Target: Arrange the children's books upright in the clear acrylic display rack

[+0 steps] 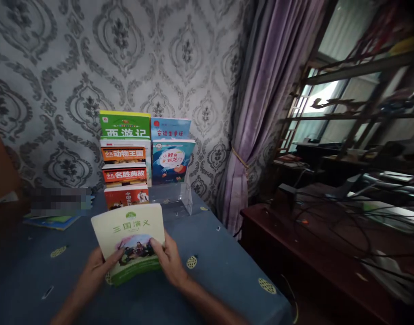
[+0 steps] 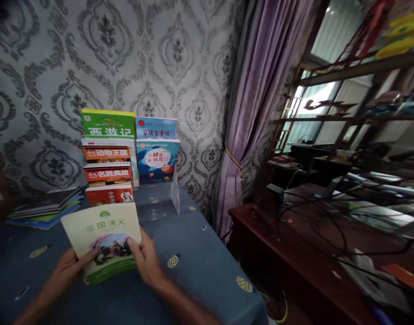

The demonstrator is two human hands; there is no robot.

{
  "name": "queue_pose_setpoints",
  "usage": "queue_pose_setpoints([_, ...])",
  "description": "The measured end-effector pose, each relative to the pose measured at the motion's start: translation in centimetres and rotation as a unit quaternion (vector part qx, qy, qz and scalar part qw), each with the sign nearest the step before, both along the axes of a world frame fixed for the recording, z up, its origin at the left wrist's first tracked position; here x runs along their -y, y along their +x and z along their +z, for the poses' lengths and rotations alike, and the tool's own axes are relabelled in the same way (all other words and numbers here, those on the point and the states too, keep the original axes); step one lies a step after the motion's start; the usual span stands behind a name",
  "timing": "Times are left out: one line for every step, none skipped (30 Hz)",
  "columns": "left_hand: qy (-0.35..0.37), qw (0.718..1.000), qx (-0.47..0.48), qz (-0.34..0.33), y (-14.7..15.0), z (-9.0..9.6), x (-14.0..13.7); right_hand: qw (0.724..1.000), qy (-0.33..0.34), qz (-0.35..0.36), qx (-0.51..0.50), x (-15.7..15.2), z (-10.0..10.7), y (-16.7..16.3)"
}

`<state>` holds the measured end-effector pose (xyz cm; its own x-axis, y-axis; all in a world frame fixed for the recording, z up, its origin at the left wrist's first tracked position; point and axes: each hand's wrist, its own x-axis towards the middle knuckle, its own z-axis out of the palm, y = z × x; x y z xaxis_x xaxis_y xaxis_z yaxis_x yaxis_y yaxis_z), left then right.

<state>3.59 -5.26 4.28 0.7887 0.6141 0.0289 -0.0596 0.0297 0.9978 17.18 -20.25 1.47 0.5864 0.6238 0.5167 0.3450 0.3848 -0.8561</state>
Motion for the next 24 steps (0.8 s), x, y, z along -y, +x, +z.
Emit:
queue_pose_setpoints([0.02, 1.0, -0.008, -0.004, 0.2, -0.1, 0.0, 1.0, -0.008, -0.006, 0.005, 0.3, -0.2, 0.2])
queue_pose_setpoints([0.038, 0.999, -0.016, -0.01, 0.4, -0.2, -0.1, 1.0, -0.018, -0.008, 0.009, 0.7, -0.4, 0.5])
queue_pose_setpoints([0.055, 0.998, -0.021, -0.019, 0.5, -0.4, -0.2, 0.999, -0.028, -0.008, 0.017, 1.0, -0.5, 0.6])
queue_pose_setpoints([0.069, 0.997, -0.025, -0.029, 0.6, -0.6, -0.3, 0.999, -0.039, -0.007, 0.027, 1.4, -0.5, 0.8])
queue_pose_setpoints([0.082, 0.995, -0.029, -0.041, 0.6, -0.7, -0.5, 0.998, -0.053, -0.005, 0.041, 1.7, -0.5, 0.9])
queue_pose_setpoints([0.096, 0.994, -0.032, -0.05, 0.4, -0.9, -0.7, 0.996, -0.068, -0.005, 0.057, 2.1, -0.5, 1.0])
queue_pose_setpoints([0.112, 0.991, -0.037, -0.059, 0.2, -1.1, -1.0, 0.994, -0.083, -0.005, 0.073, 2.4, -0.5, 1.1])
queue_pose_setpoints([0.13, 0.988, -0.045, -0.065, -0.1, -1.3, -1.2, 0.992, -0.097, -0.006, 0.086, 2.8, -0.6, 1.2])
queue_pose_setpoints([0.152, 0.985, -0.054, -0.069, -0.4, -1.4, -1.5, 0.989, -0.112, -0.007, 0.098, 3.1, -0.7, 1.3])
queue_pose_setpoints([0.178, 0.979, -0.066, -0.069, -0.7, -1.5, -1.7, 0.986, -0.129, -0.008, 0.11, 3.4, -0.9, 1.4])
queue_pose_setpoints([0.207, 0.973, -0.08, -0.067, -1.1, -1.6, -1.9, 0.981, -0.15, -0.011, 0.122, 3.6, -1.3, 1.6])
queue_pose_setpoints([0.236, 0.965, -0.091, -0.065, -1.3, -1.7, -2.2, 0.975, -0.176, -0.014, 0.135, 3.9, -1.7, 1.8])
queue_pose_setpoints([0.264, 0.957, -0.1, -0.064, -1.5, -1.8, -2.4, 0.967, -0.204, -0.02, 0.148, 4.0, -2.1, 2.0])
queue_pose_setpoints([0.288, 0.95, -0.105, -0.069, -1.7, -1.8, -2.6, 0.959, -0.23, -0.024, 0.161, 4.2, -2.6, 2.3])
queue_pose_setpoints([0.306, 0.943, -0.107, -0.08, -1.8, -1.9, -2.7, 0.952, -0.25, -0.026, 0.175, 4.3, -3.1, 2.5])
queue_pose_setpoints([0.321, 0.936, -0.107, -0.092, -1.8, -1.9, -2.9, 0.946, -0.262, -0.03, 0.188, 4.4, -3.5, 2.7])
queue_pose_setpoints([0.335, 0.931, -0.106, -0.1, -1.8, -1.9, -2.9, 0.942, -0.269, -0.033, 0.2, 4.4, -3.8, 2.9])
queue_pose_setpoints([0.35, 0.925, -0.108, -0.099, -1.7, -1.9, -3.0, 0.939, -0.27, -0.039, 0.211, 4.4, -4.0, 3.0])
queue_pose_setpoints([0.364, 0.92, -0.114, -0.092, -1.7, -1.9, -2.9, 0.937, -0.269, -0.045, 0.219, 4.3, -4.2, 3.1])
queue_pose_setpoints([0.378, 0.915, -0.12, -0.08, -1.7, -1.9, -2.8, 0.935, -0.267, -0.053, 0.226, 4.2, -4.4, 3.2])
queue_pose_setpoints([0.388, 0.911, -0.125, -0.068, -1.7, -1.8, -2.7, 0.934, -0.264, -0.061, 0.231, 4.1, -4.5, 3.3])
queue_pose_setpoints([0.393, 0.908, -0.127, -0.066, -1.7, -1.6, -2.6, 0.934, -0.261, -0.064, 0.237, 4.0, -4.6, 3.4])
queue_pose_setpoints([0.395, 0.907, -0.125, -0.073, -1.7, -1.5, -2.5, 0.934, -0.254, -0.064, 0.243, 3.8, -4.7, 3.5])
queue_pose_setpoints([0.394, 0.907, -0.123, -0.086, -1.7, -1.4, -2.4, 0.935, -0.244, -0.067, 0.249, 3.7, -4.8, 3.6])
